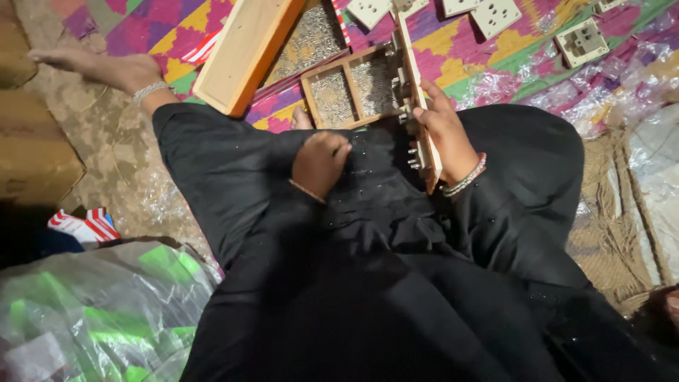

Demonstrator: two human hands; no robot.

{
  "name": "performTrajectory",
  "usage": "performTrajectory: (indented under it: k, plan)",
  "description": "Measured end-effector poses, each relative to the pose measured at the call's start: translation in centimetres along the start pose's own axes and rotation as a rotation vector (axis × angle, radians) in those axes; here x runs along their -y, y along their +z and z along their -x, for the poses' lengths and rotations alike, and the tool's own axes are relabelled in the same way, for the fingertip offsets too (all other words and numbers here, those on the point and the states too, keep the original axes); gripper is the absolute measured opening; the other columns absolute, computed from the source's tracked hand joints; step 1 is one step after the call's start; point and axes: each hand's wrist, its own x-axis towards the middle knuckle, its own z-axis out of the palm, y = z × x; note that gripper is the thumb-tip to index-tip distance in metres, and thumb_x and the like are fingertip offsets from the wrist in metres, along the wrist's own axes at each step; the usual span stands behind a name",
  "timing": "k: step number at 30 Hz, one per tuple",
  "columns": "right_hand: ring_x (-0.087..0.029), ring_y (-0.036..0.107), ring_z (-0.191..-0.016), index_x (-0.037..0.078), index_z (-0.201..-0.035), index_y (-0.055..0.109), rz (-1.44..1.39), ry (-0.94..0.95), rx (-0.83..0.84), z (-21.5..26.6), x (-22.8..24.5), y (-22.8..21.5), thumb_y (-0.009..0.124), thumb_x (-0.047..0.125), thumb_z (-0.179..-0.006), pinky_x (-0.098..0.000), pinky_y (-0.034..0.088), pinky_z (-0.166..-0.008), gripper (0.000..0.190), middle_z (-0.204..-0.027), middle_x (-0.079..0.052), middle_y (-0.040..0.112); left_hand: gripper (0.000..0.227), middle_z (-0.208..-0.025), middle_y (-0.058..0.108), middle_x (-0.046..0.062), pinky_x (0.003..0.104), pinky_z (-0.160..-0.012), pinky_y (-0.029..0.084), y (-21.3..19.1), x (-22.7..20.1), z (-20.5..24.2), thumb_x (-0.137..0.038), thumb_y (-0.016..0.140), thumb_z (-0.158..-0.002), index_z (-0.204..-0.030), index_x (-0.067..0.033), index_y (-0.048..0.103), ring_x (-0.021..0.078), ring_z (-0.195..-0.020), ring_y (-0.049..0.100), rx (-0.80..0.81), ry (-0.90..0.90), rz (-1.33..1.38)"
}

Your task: The person assembles an orange electrical switchboard by inserting white faceplates and securing them with screws. They handle multiple faceplates and screws, using a screwdriver to fasten the components into the board.

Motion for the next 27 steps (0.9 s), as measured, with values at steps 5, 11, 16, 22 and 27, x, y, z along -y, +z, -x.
performTrajectory:
  k: [5,11,16,22,27]
  plan:
    - [-0.011,0.061,-0.094,0.005,-0.158,0.036,-0.082,0.004,-0.067,-0.8,-0.3,-0.4,0.052,0.010,-0.100,-0.0230,0.054,-0.077,0.060,-0.125,-0.004,0.061,0.013,-0.091,0.069,0.009,0.045,-0.083,0.049,2.9,1.6,-6.6,-0.017,0.062,-0.090,-0.089,-0.0095,0.072,0.0305,-0.095,0.065,-0.022,0.397,-0.295]
    - [-0.013,0.061,-0.087,0.008,-0.158,0.032,-0.141,0.034,-0.119,-1.3,-0.8,-0.7,0.052,0.014,-0.100,-0.0270,0.056,-0.066,0.062,-0.122,-0.006,0.058,0.014,-0.093,0.071,0.007,0.045,-0.092,0.049,9.3,3.9,-12.3,-0.016,0.060,-0.084,-0.087,-0.0123,0.073,0.0277,-0.098,0.066,0.216,0.398,-0.516]
    - [-0.014,0.063,-0.097,0.008,-0.160,0.032,-0.255,0.036,-0.078,-1.1,-0.5,-0.6,0.052,0.015,-0.102,-0.0275,0.057,-0.072,0.062,-0.130,-0.007,0.058,0.019,-0.099,0.071,0.013,0.043,-0.088,0.049,12.2,5.0,-13.8,-0.021,0.066,-0.079,-0.091,-0.0088,0.075,0.0294,-0.095,0.067,0.540,0.240,-0.639]
    - [-0.014,0.062,-0.097,0.011,-0.159,0.031,-0.231,0.073,-0.066,-1.2,-0.3,-0.4,0.049,0.017,-0.102,-0.0284,0.057,-0.070,0.061,-0.131,-0.006,0.059,0.015,-0.100,0.071,0.013,0.045,-0.084,0.054,13.0,6.3,-13.1,-0.017,0.067,-0.082,-0.091,-0.0082,0.075,0.0323,-0.095,0.068,0.411,0.336,-0.551]
    - [-0.015,0.063,-0.101,0.011,-0.160,0.030,-0.238,0.073,-0.066,-1.1,-0.4,-0.4,0.048,0.018,-0.102,-0.0300,0.058,-0.072,0.060,-0.131,-0.007,0.059,0.013,-0.097,0.070,0.014,0.045,-0.084,0.055,11.7,5.7,-12.4,-0.013,0.064,-0.084,-0.092,-0.0053,0.071,0.0326,-0.096,0.068,0.163,0.368,-0.398]
